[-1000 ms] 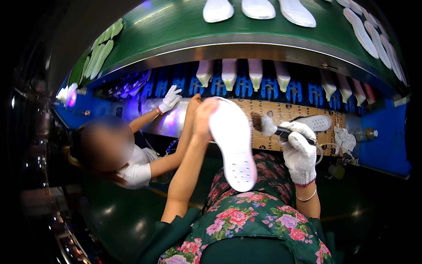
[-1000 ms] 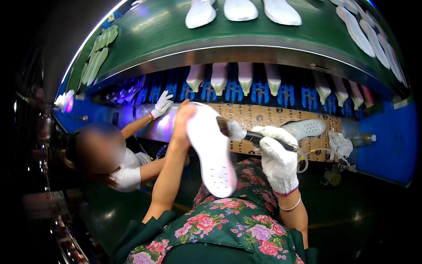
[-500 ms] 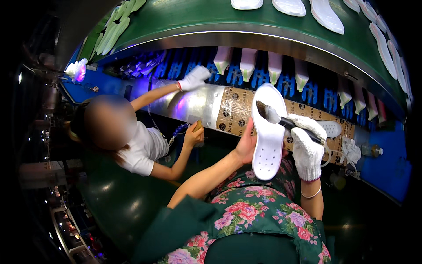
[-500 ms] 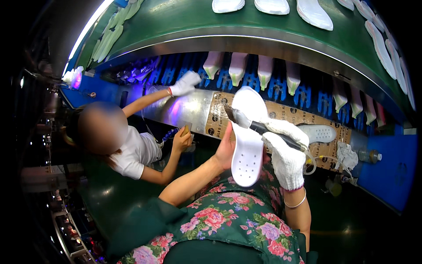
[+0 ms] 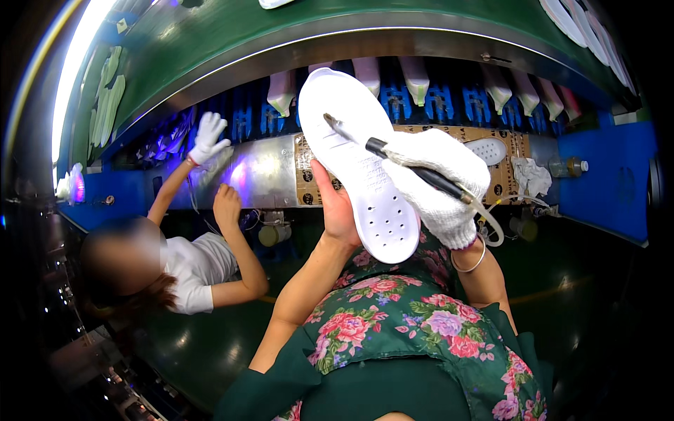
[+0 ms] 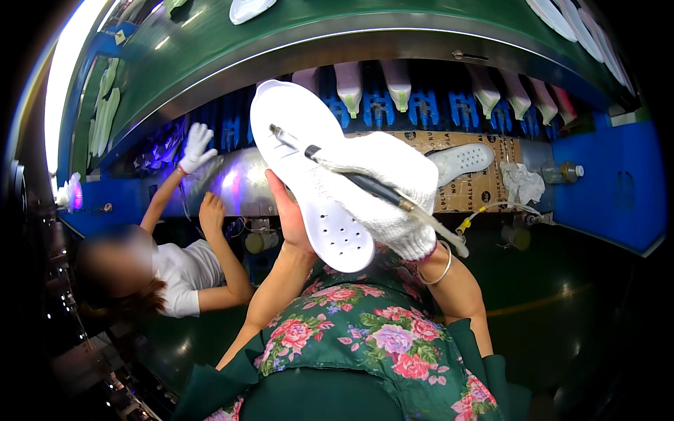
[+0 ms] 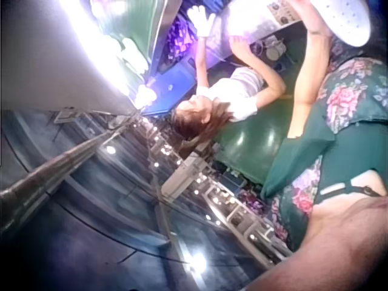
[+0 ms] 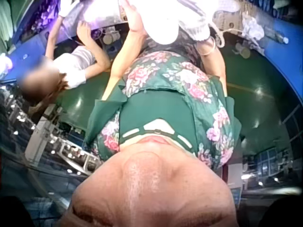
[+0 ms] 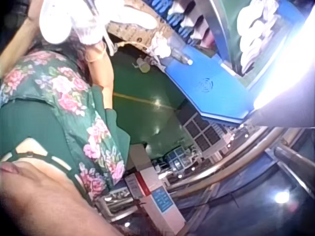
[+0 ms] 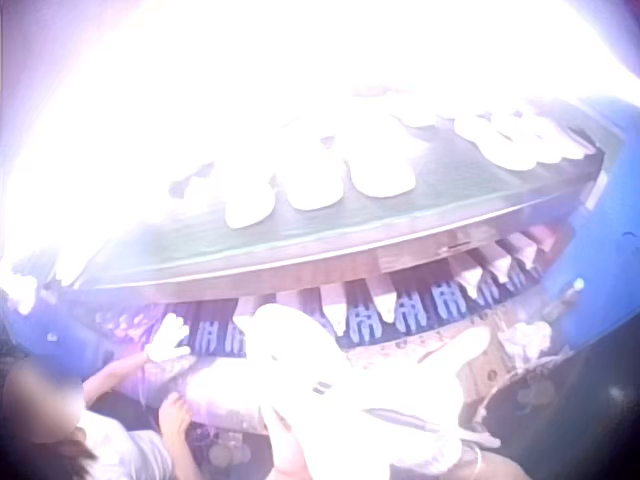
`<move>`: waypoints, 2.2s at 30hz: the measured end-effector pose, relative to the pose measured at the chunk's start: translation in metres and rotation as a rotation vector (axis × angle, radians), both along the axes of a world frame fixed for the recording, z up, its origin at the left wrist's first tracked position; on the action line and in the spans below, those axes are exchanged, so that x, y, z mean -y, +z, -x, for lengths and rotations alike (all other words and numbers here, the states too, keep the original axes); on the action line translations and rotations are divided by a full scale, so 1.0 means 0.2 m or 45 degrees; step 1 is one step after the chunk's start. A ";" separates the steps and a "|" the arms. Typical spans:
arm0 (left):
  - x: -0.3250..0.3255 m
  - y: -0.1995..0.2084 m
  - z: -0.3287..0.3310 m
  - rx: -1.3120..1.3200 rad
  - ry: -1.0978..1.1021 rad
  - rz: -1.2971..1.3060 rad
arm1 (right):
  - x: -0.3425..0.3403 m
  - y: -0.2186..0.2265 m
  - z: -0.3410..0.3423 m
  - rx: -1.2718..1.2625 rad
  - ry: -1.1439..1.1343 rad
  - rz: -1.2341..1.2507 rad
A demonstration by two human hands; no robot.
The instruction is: The person applies adhesive to various shoe soles and components using a brush, picking items from a conveyor belt and placing them back after coating.
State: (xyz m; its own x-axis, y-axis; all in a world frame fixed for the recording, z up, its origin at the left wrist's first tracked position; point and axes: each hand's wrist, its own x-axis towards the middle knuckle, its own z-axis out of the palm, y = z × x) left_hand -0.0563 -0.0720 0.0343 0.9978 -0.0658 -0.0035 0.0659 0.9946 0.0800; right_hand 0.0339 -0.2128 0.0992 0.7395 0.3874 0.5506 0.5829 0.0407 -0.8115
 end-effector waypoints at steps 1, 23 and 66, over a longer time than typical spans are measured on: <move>0.01 0.00 -0.01 0.042 0.024 -0.017 | -0.01 0.01 0.00 0.072 -0.029 0.034; -0.06 -0.04 0.01 -0.287 -0.035 -0.892 | -0.11 -0.04 0.08 0.429 -0.004 0.248; -0.52 -0.16 -0.08 0.237 -0.121 -0.173 | -0.21 -0.12 0.30 0.255 0.380 0.046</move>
